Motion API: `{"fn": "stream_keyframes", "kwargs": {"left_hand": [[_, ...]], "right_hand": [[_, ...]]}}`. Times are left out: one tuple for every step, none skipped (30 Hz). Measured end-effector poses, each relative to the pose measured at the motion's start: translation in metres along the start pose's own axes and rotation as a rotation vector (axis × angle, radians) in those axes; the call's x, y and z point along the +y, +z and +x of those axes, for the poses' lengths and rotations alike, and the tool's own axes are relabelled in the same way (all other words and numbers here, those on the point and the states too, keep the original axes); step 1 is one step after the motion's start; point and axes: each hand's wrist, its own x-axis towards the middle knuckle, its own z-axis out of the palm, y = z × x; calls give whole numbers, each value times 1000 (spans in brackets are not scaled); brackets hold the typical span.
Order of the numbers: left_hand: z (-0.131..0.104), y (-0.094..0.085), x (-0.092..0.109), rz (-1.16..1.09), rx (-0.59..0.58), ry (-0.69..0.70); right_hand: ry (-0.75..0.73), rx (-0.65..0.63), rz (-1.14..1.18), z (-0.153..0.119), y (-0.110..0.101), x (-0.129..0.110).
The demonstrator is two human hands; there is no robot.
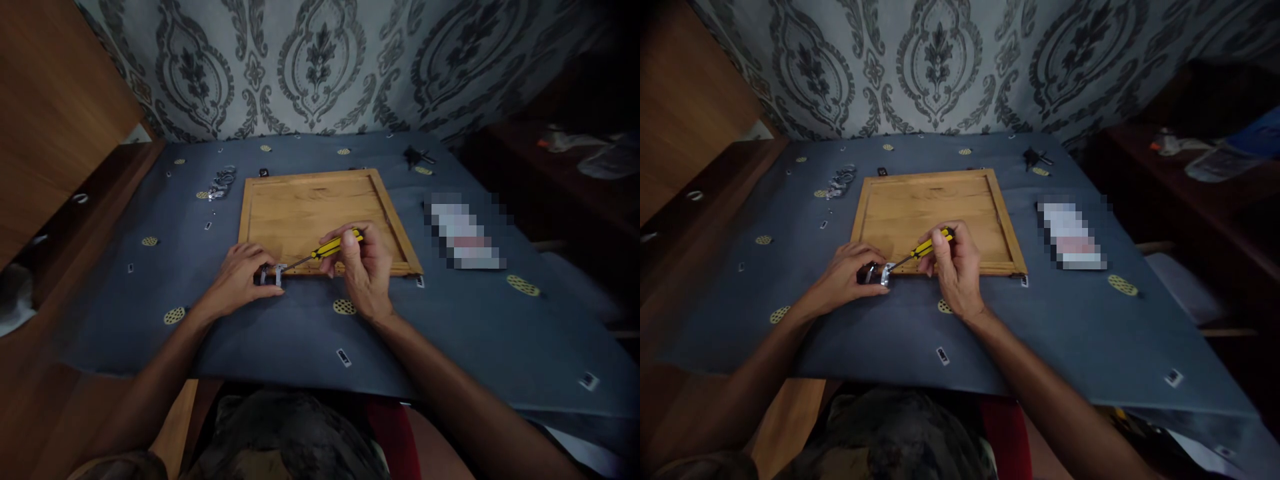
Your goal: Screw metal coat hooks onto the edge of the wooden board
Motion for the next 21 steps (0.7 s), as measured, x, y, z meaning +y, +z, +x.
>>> {"fn": "stream_keyframes", "kwargs": {"left_hand": [[0,0,0,-1,-4,0],[0,0,0,-4,-6,2],[0,0,0,-5,-6,4],[0,0,0,-5,-2,5],[-1,0,1,-3,3,6],[-1,0,1,0,9,6],[-1,1,1,4,15,7],[-1,1,1,6,21,9],[-1,1,1,8,26,11],[-1,1,1,7,32,15],[-1,2,1,7,36,17],[-1,2,1,5,39,19],[-2,2,1,2,41,19],[-2,3,0,-1,38,18],[-3,4,-1,-5,40,15],[-3,5,-2,-7,50,10],[-3,6,-4,-7,69,9],[-3,7,-6,-10,82,12],[-3,9,-8,-13,85,21],[-3,10,-10,-15,85,29],[-2,12,-12,-15,83,40]], "right_hand": [[-1,0,1,0,0,0],[-1,2,0,0,0,0],[-1,4,-3,0,0,-1],[1,6,-8,0,1,-1],[4,7,-14,0,1,-1],[6,5,-19,0,1,-2],[8,2,-22,0,1,-2],[7,-2,-22,0,1,-3],[4,-6,-19,-1,2,-3],[3,-9,-16,-1,2,-4],[6,-15,-16,-2,2,-5],[13,-24,-17,-2,3,-6],[24,-39,-19,-2,4,-8],[36,-63,-24,-1,5,-11],[47,-98,-22,0,6,-13],[55,-139,-19,1,7,-17],[51,-174,-18,3,8,-20],[46,-207,-29,5,9,-23],[54,-241,-58,8,11,-27],[63,-277,-84,11,12,-30],[77,-304,-106,14,13,-33]]}}
